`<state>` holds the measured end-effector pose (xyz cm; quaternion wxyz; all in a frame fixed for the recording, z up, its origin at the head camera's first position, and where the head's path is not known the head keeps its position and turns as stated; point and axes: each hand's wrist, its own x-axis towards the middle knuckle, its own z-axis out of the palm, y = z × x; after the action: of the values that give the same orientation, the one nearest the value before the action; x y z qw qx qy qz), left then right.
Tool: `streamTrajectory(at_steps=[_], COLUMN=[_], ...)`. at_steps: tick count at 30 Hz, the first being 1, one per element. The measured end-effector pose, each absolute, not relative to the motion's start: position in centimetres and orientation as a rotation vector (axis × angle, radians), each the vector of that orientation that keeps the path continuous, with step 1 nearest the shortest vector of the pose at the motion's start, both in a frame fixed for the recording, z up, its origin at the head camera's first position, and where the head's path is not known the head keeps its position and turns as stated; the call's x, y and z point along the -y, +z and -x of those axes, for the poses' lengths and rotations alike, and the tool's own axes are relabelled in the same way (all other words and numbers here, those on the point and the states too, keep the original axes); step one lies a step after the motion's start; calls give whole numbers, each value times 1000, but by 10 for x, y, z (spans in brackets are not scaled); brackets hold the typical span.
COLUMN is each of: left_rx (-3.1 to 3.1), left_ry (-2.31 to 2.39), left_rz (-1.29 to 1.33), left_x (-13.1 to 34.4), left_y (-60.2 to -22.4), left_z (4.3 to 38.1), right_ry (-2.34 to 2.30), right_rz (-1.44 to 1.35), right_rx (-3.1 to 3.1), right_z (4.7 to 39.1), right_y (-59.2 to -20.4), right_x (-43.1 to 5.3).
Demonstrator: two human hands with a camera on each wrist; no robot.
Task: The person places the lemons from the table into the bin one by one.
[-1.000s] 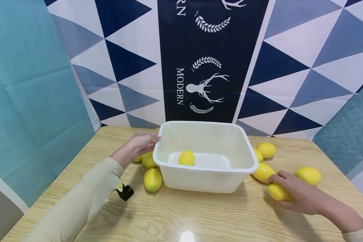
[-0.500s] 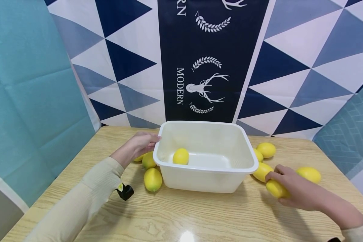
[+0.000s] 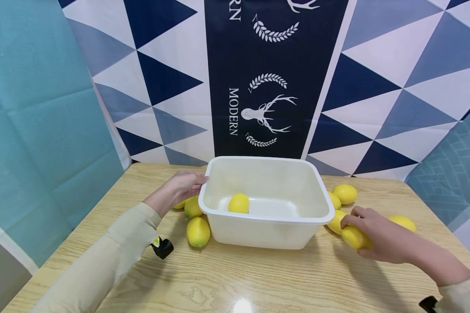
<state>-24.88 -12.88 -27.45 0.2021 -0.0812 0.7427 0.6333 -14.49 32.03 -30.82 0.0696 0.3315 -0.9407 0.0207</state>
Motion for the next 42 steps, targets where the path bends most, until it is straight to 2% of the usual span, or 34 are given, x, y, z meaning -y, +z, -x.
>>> streamTrajectory(at_steps=[13, 42], left_rx=[-2066, -2039], left_ry=[1784, 1814], left_rz=[233, 193], left_x=[129, 129], left_y=[-273, -276], left_z=[247, 248], right_ry=[-5, -116], right_rz=[-910, -904], right_rx=[2854, 2721], right_z=[154, 164], right_y=[-289, -270], right_x=[-314, -307])
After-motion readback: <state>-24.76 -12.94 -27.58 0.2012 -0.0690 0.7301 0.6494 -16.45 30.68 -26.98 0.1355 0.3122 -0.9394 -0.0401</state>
